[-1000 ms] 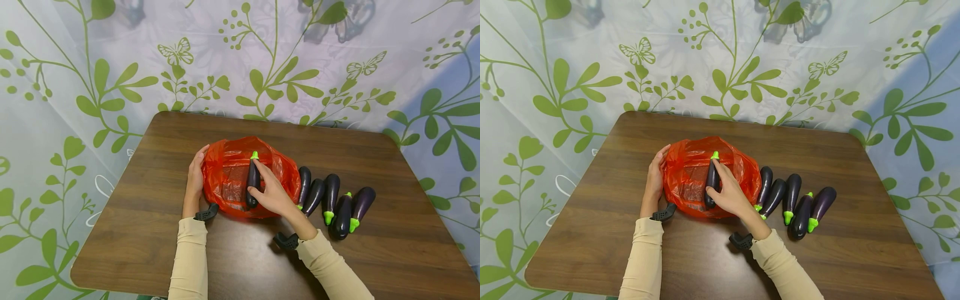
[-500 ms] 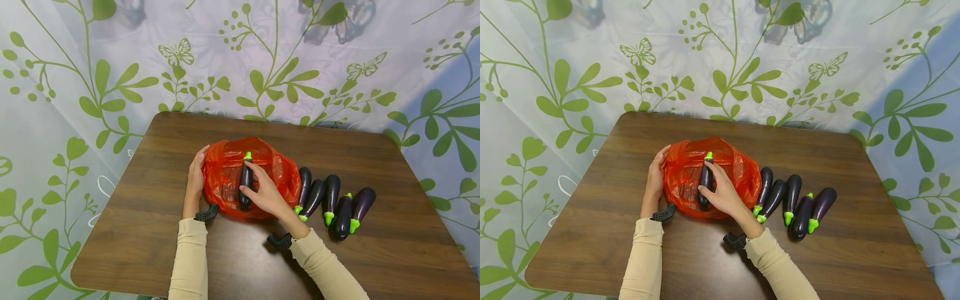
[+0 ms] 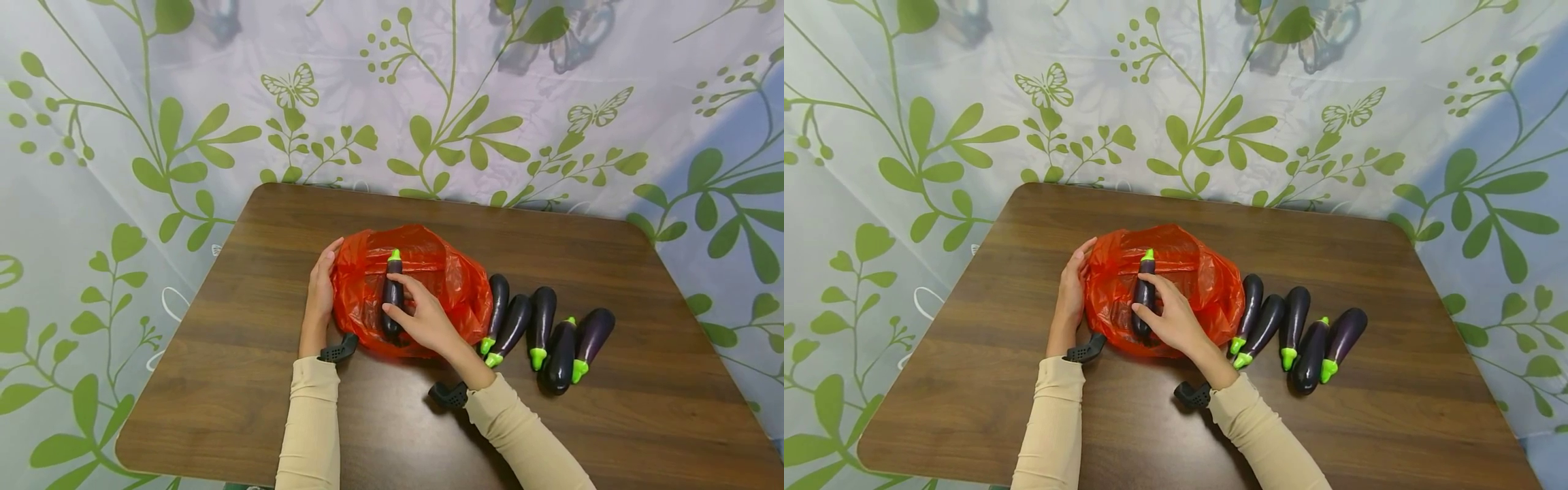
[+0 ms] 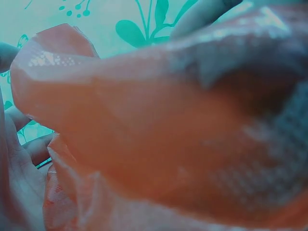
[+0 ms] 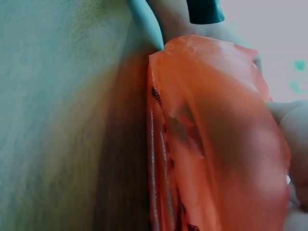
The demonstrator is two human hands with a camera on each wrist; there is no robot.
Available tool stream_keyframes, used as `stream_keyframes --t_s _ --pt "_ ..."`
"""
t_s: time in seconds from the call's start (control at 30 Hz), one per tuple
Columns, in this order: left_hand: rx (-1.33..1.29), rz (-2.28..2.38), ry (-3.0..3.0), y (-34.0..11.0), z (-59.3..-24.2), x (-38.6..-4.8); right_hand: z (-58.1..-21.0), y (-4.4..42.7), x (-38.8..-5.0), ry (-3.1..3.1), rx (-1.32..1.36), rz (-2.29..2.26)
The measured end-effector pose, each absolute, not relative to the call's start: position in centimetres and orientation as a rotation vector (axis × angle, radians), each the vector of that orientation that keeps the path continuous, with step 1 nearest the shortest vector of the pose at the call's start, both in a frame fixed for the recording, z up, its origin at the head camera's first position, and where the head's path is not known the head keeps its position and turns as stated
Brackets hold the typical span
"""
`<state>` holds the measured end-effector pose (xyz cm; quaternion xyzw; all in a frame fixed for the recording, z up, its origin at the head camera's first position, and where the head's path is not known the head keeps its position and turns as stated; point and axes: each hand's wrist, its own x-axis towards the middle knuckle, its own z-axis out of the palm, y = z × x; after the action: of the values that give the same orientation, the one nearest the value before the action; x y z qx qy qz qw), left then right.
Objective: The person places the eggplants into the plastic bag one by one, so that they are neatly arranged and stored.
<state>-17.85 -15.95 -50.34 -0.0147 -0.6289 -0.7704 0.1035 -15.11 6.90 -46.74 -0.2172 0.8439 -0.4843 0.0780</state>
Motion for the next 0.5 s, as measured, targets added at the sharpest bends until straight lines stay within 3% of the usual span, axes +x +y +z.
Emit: stream_keyframes --t_s 0.5 --pt "-0.039 -2.282 -1.852 -15.9 -50.4 -17.9 -47.4 5.5 -14.8 2.444 -0.540 -1.531"
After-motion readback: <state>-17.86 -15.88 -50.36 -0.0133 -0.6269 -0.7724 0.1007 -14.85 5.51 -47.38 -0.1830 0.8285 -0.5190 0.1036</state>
